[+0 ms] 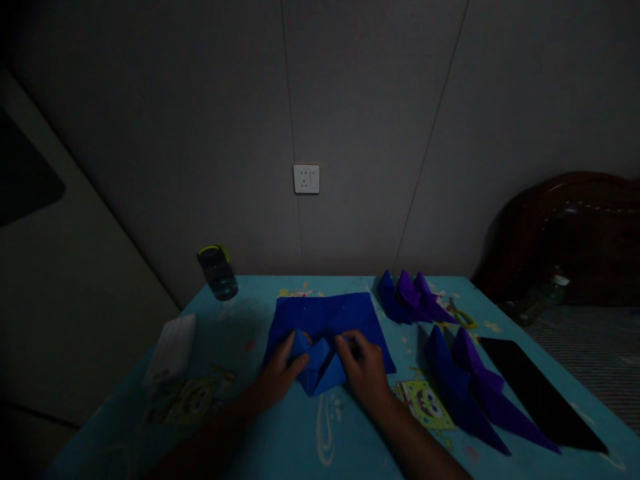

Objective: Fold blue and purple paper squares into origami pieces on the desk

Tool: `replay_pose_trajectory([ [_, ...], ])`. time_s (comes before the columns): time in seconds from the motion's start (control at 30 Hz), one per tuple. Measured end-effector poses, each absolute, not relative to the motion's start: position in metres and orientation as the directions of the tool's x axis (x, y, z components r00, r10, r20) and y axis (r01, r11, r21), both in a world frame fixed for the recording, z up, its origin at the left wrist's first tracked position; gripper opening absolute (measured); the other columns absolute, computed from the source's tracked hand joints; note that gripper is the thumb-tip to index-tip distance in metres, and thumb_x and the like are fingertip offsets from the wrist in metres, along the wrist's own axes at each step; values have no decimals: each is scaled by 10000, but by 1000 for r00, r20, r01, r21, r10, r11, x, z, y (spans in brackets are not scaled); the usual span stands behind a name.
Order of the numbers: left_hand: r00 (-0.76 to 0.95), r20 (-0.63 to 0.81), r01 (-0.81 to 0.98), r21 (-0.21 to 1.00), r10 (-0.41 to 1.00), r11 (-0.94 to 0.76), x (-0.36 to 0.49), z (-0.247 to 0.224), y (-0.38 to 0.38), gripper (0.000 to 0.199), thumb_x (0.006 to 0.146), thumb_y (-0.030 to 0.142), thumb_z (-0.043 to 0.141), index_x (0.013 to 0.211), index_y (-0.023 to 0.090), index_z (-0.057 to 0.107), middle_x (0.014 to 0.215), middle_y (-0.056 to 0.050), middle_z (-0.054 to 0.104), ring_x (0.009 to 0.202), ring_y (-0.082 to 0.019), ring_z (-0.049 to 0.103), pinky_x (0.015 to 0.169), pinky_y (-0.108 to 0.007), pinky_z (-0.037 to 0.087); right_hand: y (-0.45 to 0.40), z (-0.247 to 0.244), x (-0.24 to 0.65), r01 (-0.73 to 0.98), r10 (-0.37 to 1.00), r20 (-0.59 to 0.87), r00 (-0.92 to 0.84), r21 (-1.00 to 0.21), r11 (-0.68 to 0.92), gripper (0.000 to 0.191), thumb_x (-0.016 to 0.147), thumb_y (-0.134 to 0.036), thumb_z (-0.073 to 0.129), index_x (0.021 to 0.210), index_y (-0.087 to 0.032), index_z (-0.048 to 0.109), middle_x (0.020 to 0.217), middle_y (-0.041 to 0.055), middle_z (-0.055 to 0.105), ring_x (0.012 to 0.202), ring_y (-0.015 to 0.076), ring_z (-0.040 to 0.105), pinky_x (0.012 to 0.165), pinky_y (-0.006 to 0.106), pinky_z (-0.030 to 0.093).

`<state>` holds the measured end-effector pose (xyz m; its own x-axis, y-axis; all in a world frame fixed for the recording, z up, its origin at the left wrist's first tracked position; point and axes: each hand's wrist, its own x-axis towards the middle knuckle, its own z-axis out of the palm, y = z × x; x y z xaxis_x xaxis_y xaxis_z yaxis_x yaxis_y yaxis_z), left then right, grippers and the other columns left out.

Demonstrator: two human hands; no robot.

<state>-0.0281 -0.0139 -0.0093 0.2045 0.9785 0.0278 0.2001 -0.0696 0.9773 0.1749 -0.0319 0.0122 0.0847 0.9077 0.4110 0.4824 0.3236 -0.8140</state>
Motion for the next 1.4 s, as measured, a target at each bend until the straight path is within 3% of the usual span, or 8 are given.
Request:
replay_pose_trajectory([
  [0.3,5,111,-121,987,994,-110,-27,0,-4,342,818,471,622,1046,221,576,1055,-68,701,933,-221,663,791,-321,534,-26,13,183,422,894,403,194,-857,295,344,900,-501,516,791,-189,611,650,0,584,577,155,534,528,247,412],
  [0.43,-37,98,-287,952,994,-105,-26,5,-3,369,829,499,619,1049,235,484,1046,-63,688,780,-175,668,609,-263,520,-24,20,181,342,906,357,225,-900,270,339,884,-508,541,763,-197,597,641,4,588,592,168,553,537,257,431],
  [0.6,-40,116,-351,928,992,-123,-25,10,-6,408,810,496,668,1028,236,441,991,-40,701,645,-114,631,529,-206,470,-22,21,181,209,940,278,195,-949,237,322,865,-510,570,806,-196,615,634,9,628,585,183,608,533,269,472],
  [0.77,-84,103,-349,929,991,-126,-29,8,-4,445,780,475,712,1065,230,472,1018,-42,721,639,-111,640,536,-202,478,-22,10,187,373,951,307,43,-888,270,365,928,-464,506,1112,-194,668,911,74,745,804,230,698,709,329,538],
  [0.9,-85,173,-330,924,981,-192,-30,12,-5,409,786,436,716,1062,214,513,1056,-66,730,869,-186,702,721,-268,545,-24,4,186,537,902,411,-134,-735,414,356,929,-427,538,1196,-216,645,1144,98,711,1040,257,666,901,397,513],
  [1.07,8,300,-228,929,954,-291,-28,20,-11,273,800,331,708,990,194,567,1036,-78,747,988,-233,701,898,-368,531,-28,7,183,722,866,441,-236,-516,460,538,821,-474,700,1268,-198,586,1158,125,695,1038,287,651,891,433,506],
  [1.2,101,362,-216,917,927,-334,-28,19,-15,233,806,286,695,989,192,585,1066,-91,741,1025,-242,689,937,-403,515,-30,15,181,803,856,416,-308,-369,468,479,822,-455,709,1209,-191,611,1116,123,708,1016,295,653,895,466,473],
  [1.4,201,366,-206,923,909,-326,-28,15,-17,243,803,273,707,1008,201,598,1109,-90,730,1069,-248,671,967,-408,490,-32,16,178,782,832,405,-379,-340,522,493,824,-362,717,1249,-164,564,1116,136,707,1001,287,657,896,445,466],
])
